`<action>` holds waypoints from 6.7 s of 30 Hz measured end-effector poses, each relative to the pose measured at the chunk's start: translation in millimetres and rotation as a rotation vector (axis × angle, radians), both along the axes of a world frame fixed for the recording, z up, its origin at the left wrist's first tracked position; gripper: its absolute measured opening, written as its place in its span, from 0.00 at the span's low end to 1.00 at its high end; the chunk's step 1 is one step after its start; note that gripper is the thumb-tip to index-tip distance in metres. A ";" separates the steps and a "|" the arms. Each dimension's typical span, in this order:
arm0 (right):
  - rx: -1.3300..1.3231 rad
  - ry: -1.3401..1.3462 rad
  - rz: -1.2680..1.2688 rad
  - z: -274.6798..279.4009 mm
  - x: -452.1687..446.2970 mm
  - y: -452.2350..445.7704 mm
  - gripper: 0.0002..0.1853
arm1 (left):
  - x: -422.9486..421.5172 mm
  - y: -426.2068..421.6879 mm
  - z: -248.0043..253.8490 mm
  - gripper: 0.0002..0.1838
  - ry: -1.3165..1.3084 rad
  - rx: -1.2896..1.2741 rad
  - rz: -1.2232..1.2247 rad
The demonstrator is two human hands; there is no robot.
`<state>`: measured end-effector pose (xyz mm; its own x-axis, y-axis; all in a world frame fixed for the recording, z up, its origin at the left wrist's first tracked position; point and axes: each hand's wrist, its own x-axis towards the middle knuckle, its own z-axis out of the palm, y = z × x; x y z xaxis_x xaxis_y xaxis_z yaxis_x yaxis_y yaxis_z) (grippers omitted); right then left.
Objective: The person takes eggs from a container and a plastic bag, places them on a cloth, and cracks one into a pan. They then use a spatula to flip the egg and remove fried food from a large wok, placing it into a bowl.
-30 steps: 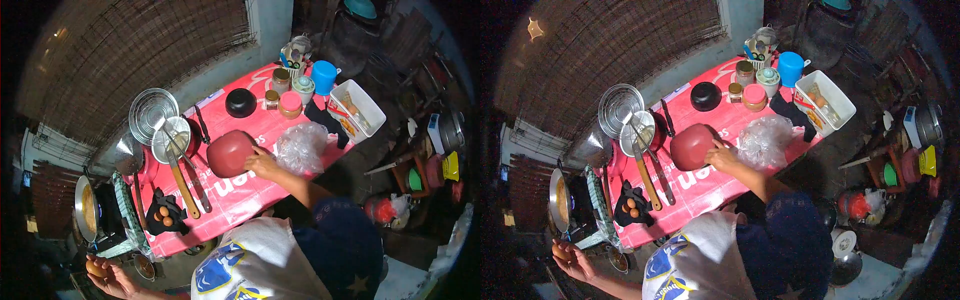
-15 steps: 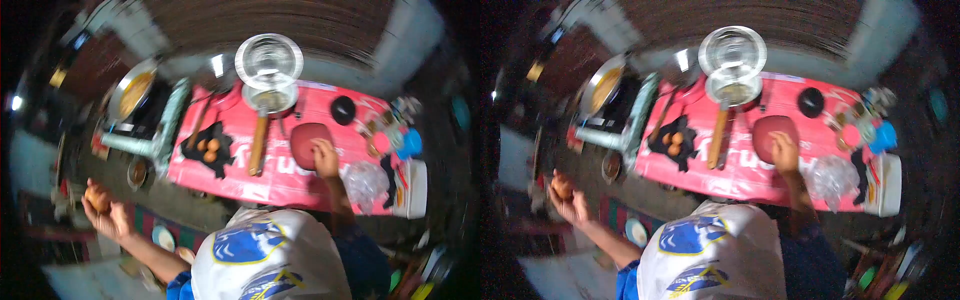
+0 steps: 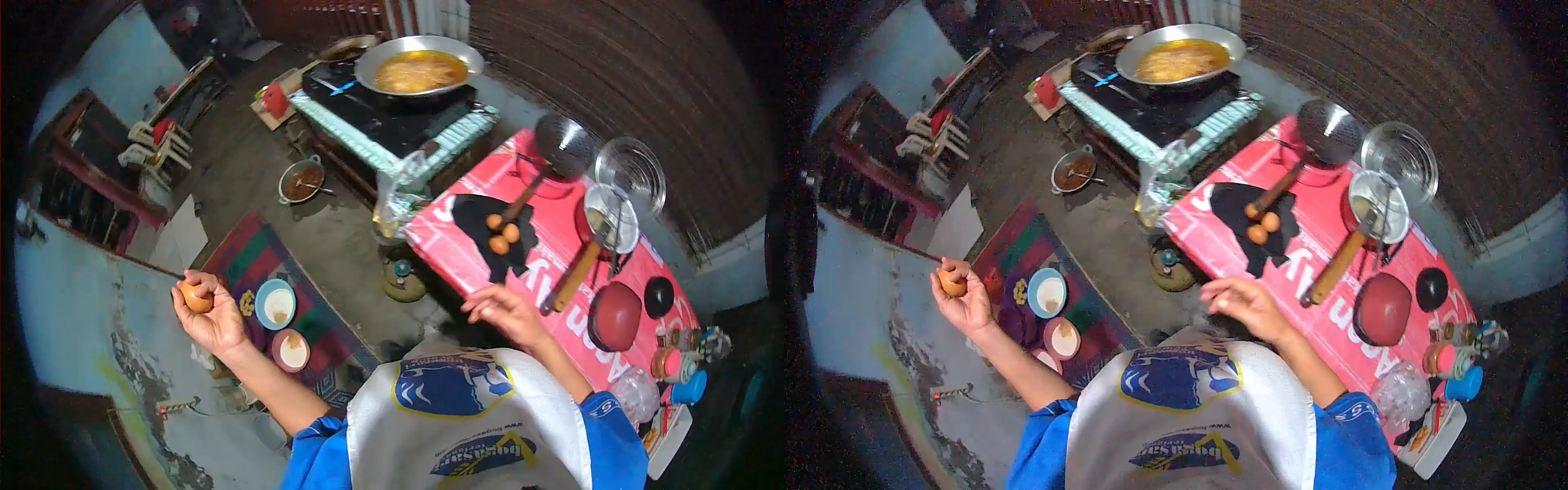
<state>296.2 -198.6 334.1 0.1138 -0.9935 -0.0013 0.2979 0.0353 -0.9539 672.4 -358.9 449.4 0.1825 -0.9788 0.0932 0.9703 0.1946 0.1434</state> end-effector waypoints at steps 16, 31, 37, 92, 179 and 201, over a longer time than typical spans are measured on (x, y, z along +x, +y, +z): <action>0.115 0.821 0.713 -98.9 153.4 -137.2 0.17 | 180.0 -81.6 -32.6 0.11 0.070 0.099 0.226; -0.057 1.052 0.553 -87.3 168.9 -292.3 0.18 | 167.0 -188.1 -37.1 0.10 0.114 0.035 0.235; 0.020 1.062 0.734 -110.7 186.4 -353.2 0.22 | 202.5 -253.8 -56.7 0.10 0.147 0.084 0.256; 1.028 1.212 -1.810 -118.7 -195.1 38.8 0.18 | -178.6 -307.9 -50.3 0.07 -0.428 0.308 -1.111; 0.522 1.432 -1.056 8.7 -78.3 -458.6 0.12 | -0.7 -436.0 -30.7 0.12 -0.286 0.257 -0.509; 0.374 0.359 -1.167 -23.1 -104.3 -401.9 0.11 | 2.1 -426.6 -32.0 0.10 -0.302 0.245 -0.535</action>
